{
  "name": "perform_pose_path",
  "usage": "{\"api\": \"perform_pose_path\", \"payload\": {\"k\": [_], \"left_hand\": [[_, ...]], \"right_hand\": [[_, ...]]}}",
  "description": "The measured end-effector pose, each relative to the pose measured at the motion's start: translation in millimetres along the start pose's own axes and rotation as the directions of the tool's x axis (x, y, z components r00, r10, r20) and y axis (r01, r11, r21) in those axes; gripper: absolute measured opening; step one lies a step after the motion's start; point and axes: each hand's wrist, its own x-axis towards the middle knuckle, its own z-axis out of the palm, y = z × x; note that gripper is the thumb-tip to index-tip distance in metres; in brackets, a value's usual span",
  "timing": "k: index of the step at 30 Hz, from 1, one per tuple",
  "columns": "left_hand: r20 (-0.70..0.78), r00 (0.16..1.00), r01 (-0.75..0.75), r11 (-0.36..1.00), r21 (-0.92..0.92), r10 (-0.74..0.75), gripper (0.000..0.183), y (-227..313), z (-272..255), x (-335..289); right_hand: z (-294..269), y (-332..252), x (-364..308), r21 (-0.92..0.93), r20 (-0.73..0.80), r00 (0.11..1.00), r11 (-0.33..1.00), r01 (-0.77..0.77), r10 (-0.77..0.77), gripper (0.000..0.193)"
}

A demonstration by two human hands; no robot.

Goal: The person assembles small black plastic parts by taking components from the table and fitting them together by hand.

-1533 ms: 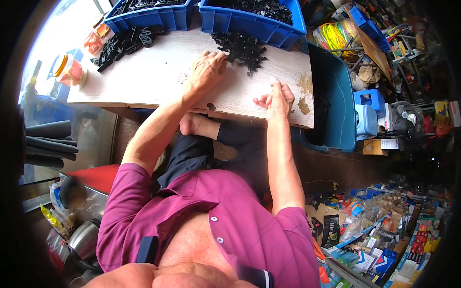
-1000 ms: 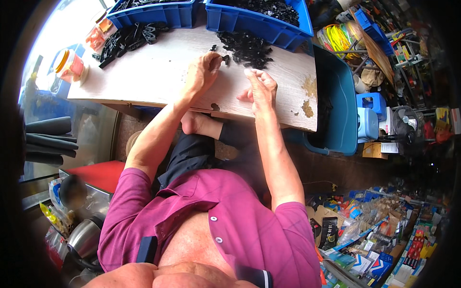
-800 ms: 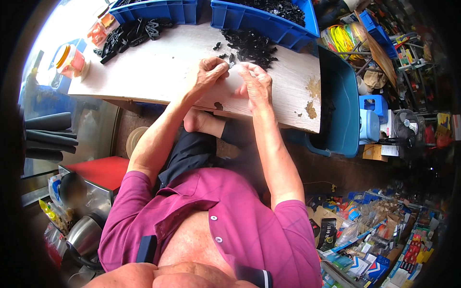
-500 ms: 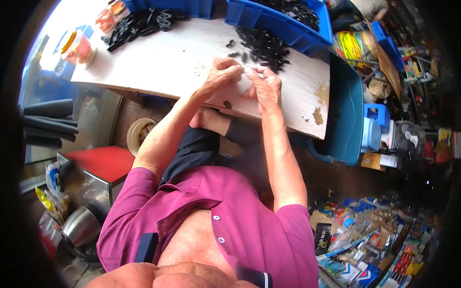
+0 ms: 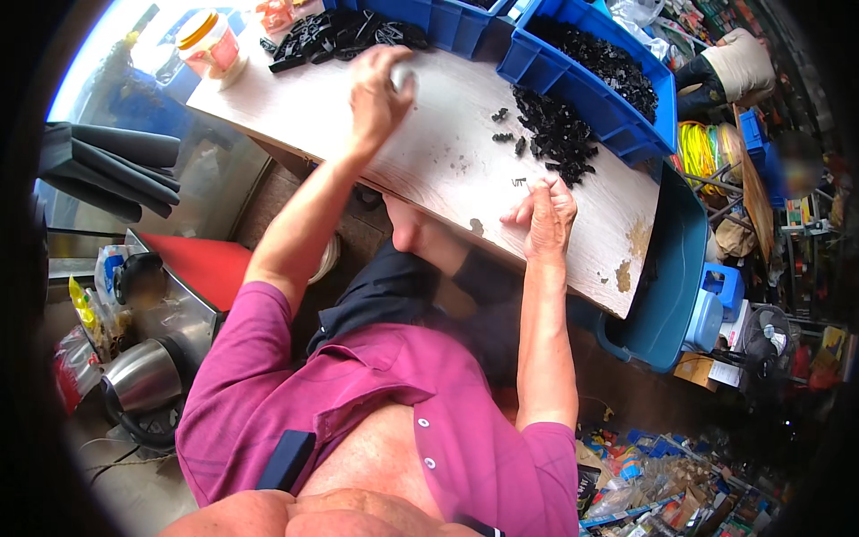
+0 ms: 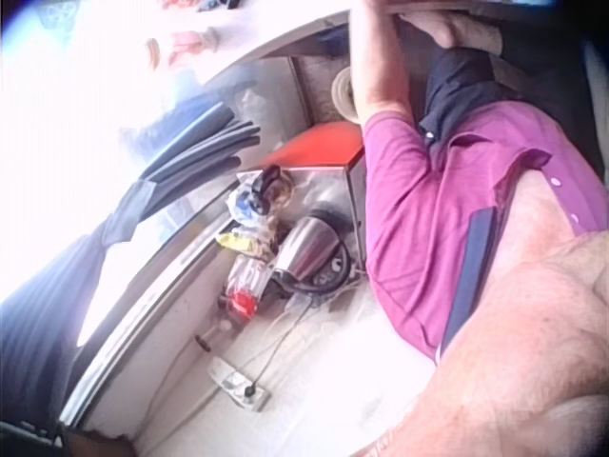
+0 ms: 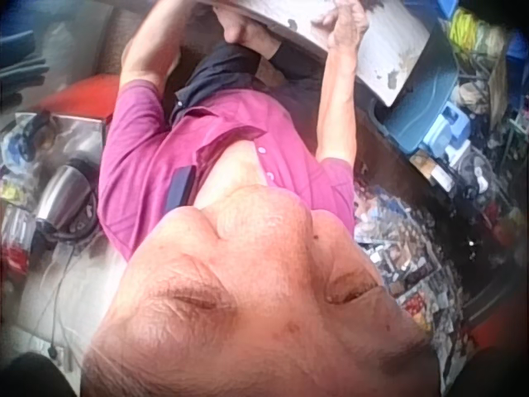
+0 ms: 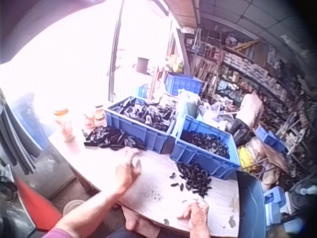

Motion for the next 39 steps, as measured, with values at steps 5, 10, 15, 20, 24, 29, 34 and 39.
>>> {"api": "perform_pose_path", "payload": {"k": [5, 10, 15, 20, 24, 29, 34, 39], "left_hand": [[0.186, 0.982, -0.12, 0.856, 0.502, 0.028, 0.033, -74.0, 5.9, 44.8], [0.117, 0.98, -0.2, 0.813, 0.547, 0.163, 0.02, -93.2, 14.2, 46.1], [0.253, 0.96, -0.238, 0.821, 0.519, 0.118, 0.032, -76.7, 0.6, 38.3], [0.335, 0.891, -0.403, 0.873, 0.274, 0.306, 0.042, -55.1, 8.4, 32.4], [0.481, 0.816, -0.446, 0.879, 0.17, 0.321, 0.044, -48.7, 6.7, 26.7], [0.451, 0.811, -0.491, 0.853, 0.178, 0.373, 0.034, -35.4, 6.1, 16.7], [0.446, 0.806, -0.49, 0.861, 0.137, 0.388, 0.031, -22.4, 9.4, 14.2], [0.453, 0.795, -0.512, 0.848, 0.141, 0.405, 0.029, -20.0, 16.1, 10.7]], "right_hand": [[-2.7, 7.8, 1.9, -0.007, -0.003, 1.0, 1.0, 0.022, -0.022, 0.011], [-5.2, 11.1, 1.2, 0.009, 0.003, 1.0, 1.0, 0.024, -0.024, 0.016], [-2.4, 8.9, 2.5, -0.007, -0.008, 1.0, 1.0, 0.023, -0.023, 0.015], [-1.6, 1.9, -0.9, 0.025, -0.05, 0.999, 0.999, 0.02, -0.018, 0.016], [2.7, -2.5, -4.0, 0.062, -0.037, 0.999, 0.998, 0.022, -0.02, 0.015], [1.6, -1.6, -4.7, 0.05, -0.047, 0.999, 0.998, 0.024, -0.021, 0.016], [-1.0, -4.2, -6.2, 0.022, -0.047, 0.998, 0.999, 0.048, -0.047, 0.016], [3.0, -0.6, -5.2, 0.079, -0.044, 0.998, 0.996, 0.047, -0.044, 0.013]]}}
